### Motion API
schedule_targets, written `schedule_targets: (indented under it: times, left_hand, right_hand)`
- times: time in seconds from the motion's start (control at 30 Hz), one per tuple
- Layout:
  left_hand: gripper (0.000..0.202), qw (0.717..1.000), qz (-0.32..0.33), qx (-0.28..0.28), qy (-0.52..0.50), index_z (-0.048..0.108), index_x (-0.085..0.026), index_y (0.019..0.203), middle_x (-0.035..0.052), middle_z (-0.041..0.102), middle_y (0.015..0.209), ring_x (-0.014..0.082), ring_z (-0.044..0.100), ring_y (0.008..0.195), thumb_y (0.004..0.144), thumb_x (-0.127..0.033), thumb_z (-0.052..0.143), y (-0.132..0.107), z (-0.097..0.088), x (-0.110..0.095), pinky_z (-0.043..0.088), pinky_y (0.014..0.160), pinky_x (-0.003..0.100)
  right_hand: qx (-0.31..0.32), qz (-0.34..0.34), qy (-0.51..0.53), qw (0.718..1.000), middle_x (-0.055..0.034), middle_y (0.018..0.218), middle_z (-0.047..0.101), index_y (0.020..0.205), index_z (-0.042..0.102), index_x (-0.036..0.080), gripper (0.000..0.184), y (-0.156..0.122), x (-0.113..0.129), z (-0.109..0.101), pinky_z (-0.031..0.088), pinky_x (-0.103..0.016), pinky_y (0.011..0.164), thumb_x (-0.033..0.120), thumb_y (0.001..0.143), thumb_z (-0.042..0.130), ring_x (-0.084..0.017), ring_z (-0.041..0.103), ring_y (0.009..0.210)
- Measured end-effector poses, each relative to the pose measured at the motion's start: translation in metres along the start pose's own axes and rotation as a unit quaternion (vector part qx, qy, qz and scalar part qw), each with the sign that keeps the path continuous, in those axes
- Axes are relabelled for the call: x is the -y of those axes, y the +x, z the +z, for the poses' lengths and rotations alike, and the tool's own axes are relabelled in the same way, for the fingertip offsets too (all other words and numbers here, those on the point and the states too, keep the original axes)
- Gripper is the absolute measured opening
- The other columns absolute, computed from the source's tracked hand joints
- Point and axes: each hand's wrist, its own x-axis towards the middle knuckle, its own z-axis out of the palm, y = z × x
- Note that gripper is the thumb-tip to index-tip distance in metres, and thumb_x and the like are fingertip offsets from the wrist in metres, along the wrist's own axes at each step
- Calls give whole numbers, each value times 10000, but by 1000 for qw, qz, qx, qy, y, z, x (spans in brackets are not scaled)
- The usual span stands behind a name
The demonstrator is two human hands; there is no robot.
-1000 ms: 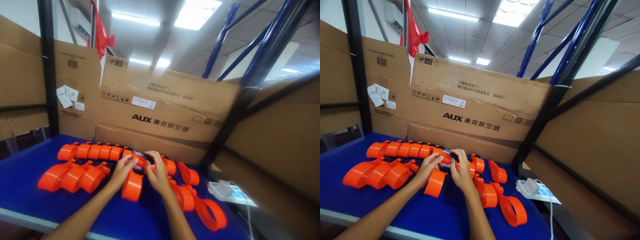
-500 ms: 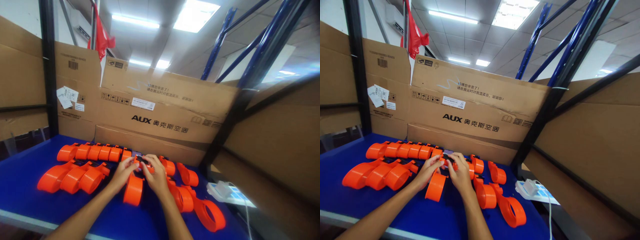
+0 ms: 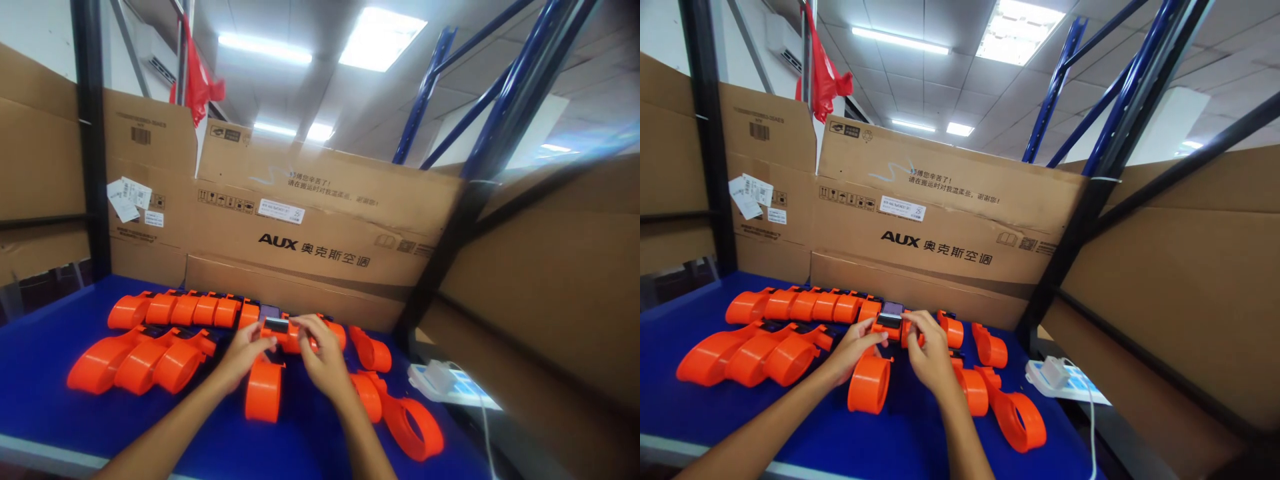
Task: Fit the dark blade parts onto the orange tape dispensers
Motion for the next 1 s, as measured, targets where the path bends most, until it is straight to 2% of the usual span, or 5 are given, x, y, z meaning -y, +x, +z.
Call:
schedule_targets:
  times: [0.13, 0.27, 0.5, 0.83, 1.0]
  left_hand:
    - [348, 1000, -12, -8, 10, 662, -161, 983, 3, 670, 723, 111, 561, 513, 712, -344, 782, 0, -2, 3, 427, 492, 217]
    - [350, 1000, -17, -13, 5, 661, -171, 953, 2, 679, 730, 111, 561, 501, 681, -343, 799, 0, -1, 4, 430, 482, 220]
    - [323, 1000, -12, -14, 5, 664, -180, 927, -4, 671, 715, 105, 555, 494, 676, -328, 802, -2, 1, 2, 429, 472, 216]
    - [316, 1000, -3, -5, 10, 651, -179, 963, -8, 662, 755, 97, 541, 500, 718, -335, 775, -3, 1, 1, 440, 473, 216]
    - [354, 1000, -4, -2, 12, 654, -171, 980, -7, 658, 737, 103, 546, 498, 706, -356, 782, -2, 0, 2, 442, 478, 223]
  right_hand:
    - [114, 144, -156, 970, -20, 659, 647, 846, 693, 207, 156, -16, 1, -32, 400, -250, 536, 238, 891, 546, -172, 611, 588]
    - [222, 223, -285, 905, -40, 645, 647, 692, 647, 199, 98, -47, -4, -48, 362, -258, 536, 114, 720, 685, -210, 651, 619]
    - [240, 266, -331, 873, -156, 1023, 709, 1067, 658, 180, 474, -91, -15, -37, 500, -330, 697, 80, 612, 742, -301, 703, 915]
    - [280, 223, -361, 861, -134, 858, 692, 824, 647, 202, 140, -99, 8, -30, 457, -334, 641, 127, 706, 661, -297, 693, 789]
    - [199, 200, -286, 916, -74, 769, 663, 821, 602, 213, 44, -80, 29, -47, 401, -280, 563, 217, 777, 604, -232, 647, 690]
